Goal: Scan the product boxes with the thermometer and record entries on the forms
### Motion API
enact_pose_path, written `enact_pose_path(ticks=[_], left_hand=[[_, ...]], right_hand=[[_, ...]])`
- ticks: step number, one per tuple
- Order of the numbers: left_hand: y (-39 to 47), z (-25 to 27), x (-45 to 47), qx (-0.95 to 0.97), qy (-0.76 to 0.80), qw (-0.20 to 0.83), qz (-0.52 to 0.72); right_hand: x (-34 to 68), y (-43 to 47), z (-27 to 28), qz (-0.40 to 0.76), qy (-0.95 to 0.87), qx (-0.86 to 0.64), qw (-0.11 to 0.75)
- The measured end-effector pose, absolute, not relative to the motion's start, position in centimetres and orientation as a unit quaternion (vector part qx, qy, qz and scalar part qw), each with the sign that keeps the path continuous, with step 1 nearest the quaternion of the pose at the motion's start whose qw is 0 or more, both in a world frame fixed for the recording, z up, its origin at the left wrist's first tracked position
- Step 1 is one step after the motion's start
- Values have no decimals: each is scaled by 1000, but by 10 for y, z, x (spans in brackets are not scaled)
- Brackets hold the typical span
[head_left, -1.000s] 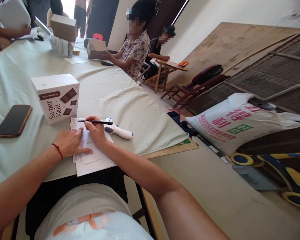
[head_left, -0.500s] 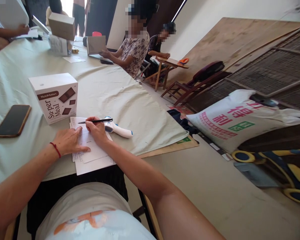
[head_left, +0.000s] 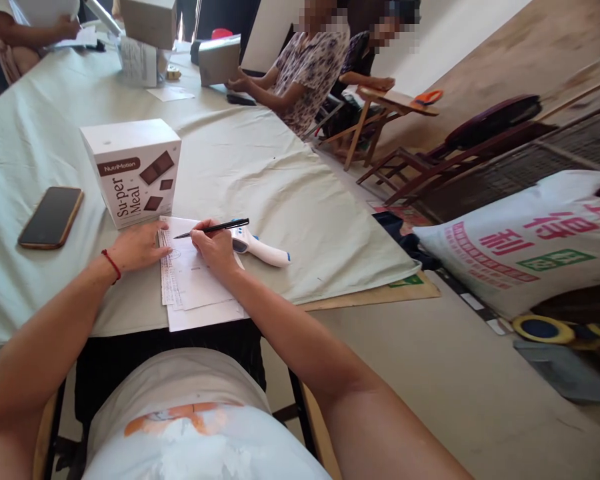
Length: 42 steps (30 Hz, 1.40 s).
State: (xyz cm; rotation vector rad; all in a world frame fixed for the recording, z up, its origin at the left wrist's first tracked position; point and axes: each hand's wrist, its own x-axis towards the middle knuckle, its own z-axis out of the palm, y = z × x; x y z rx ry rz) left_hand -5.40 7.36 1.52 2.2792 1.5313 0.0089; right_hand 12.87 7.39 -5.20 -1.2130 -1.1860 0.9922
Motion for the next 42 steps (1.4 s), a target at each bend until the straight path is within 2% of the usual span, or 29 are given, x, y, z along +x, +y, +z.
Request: enact_pose_path(ticks=[2, 8, 16, 26, 42], left_hand=[[73, 15, -53, 817, 543, 194, -12], [73, 13, -55, 835, 506, 210, -46], [68, 17, -48, 827, 523, 188, -88], [70, 12, -50, 832, 514, 198, -63], [69, 11, -48, 831, 518, 193, -64]], right_hand=[[128, 71, -51, 407, -514, -510, 557], [127, 62, -41, 493, -534, -463, 507], [128, 52, -38, 437, -556, -495, 506], [122, 44, -44, 376, -590, -517, 492], [122, 43, -44, 378, -618, -507, 466]])
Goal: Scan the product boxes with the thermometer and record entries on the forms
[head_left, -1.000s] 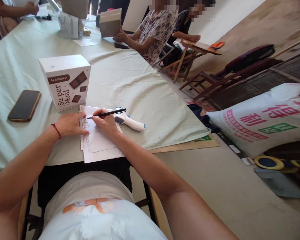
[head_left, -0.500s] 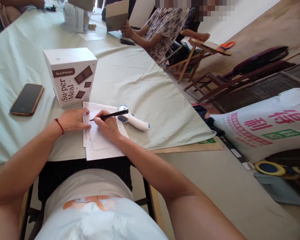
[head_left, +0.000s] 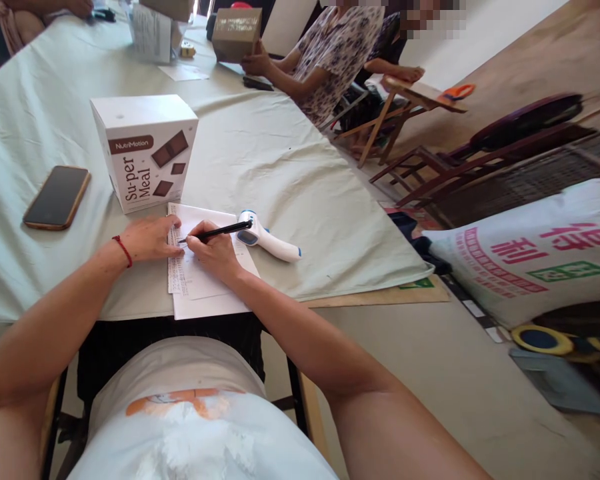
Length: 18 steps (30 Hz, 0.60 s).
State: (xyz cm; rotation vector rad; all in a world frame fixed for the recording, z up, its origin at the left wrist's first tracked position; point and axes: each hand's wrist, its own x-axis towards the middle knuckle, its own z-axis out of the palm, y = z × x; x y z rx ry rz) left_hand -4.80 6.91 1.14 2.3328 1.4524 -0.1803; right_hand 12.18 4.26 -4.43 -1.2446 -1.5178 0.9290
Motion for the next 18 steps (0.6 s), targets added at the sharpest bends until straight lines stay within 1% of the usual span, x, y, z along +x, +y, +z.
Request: enact_pose_path(ticks=[18], left_hand=[[68, 13, -48, 829, 520, 193, -67]], right_hand=[[123, 44, -47, 370, -619, -501, 479]])
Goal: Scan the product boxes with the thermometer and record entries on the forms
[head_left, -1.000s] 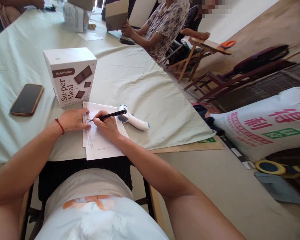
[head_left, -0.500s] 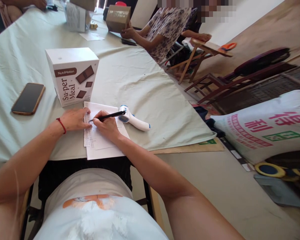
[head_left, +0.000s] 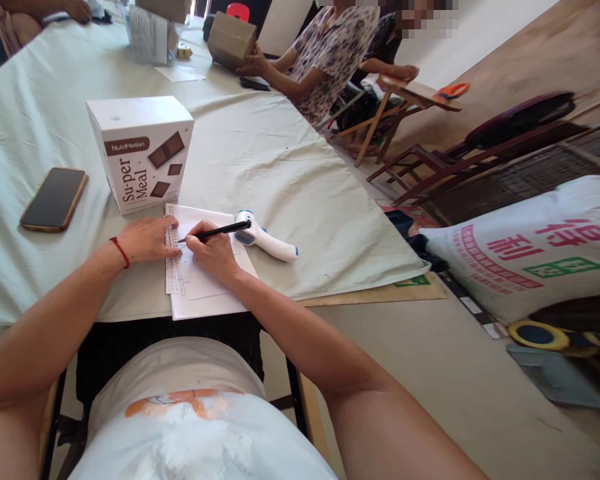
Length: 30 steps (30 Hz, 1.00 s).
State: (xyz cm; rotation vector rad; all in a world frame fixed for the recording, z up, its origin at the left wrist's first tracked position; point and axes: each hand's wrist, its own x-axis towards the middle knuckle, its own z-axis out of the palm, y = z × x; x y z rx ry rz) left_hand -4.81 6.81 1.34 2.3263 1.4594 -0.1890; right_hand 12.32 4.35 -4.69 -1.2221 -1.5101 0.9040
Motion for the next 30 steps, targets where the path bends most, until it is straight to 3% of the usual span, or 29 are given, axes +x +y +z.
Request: enact_pose_path(ticks=[10, 30], left_hand=[[70, 12, -49, 830, 517, 202, -57], [69, 13, -49, 830, 518, 196, -63]], right_hand=[[123, 45, -46, 352, -639, -527, 436], [124, 45, -46, 347, -620, -540, 451]])
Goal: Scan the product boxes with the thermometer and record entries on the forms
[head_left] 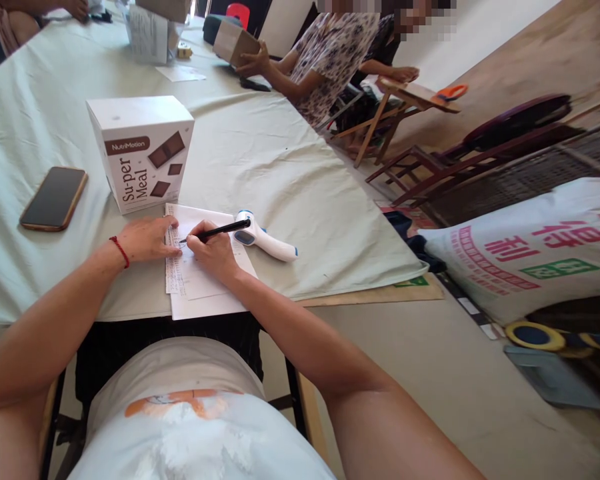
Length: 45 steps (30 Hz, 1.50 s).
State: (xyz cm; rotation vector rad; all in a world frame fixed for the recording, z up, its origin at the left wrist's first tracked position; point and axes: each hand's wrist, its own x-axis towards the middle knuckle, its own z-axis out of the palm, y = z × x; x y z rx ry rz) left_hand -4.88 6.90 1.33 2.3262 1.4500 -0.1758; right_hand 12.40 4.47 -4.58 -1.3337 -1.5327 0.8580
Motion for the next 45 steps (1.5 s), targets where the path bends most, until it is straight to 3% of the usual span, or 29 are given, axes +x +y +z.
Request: enact_pose_path(ticks=[35, 40, 45], left_hand=[[71, 11, -50, 825, 525, 199, -54], [71, 11, -51, 827, 520, 207, -49], [72, 11, -50, 824, 523, 212, -50]], right_hand=[[126, 46, -46, 340, -609, -547, 462], [134, 46, -45, 262, -660, -482, 514], [163, 46, -43, 77, -820, -429, 371]])
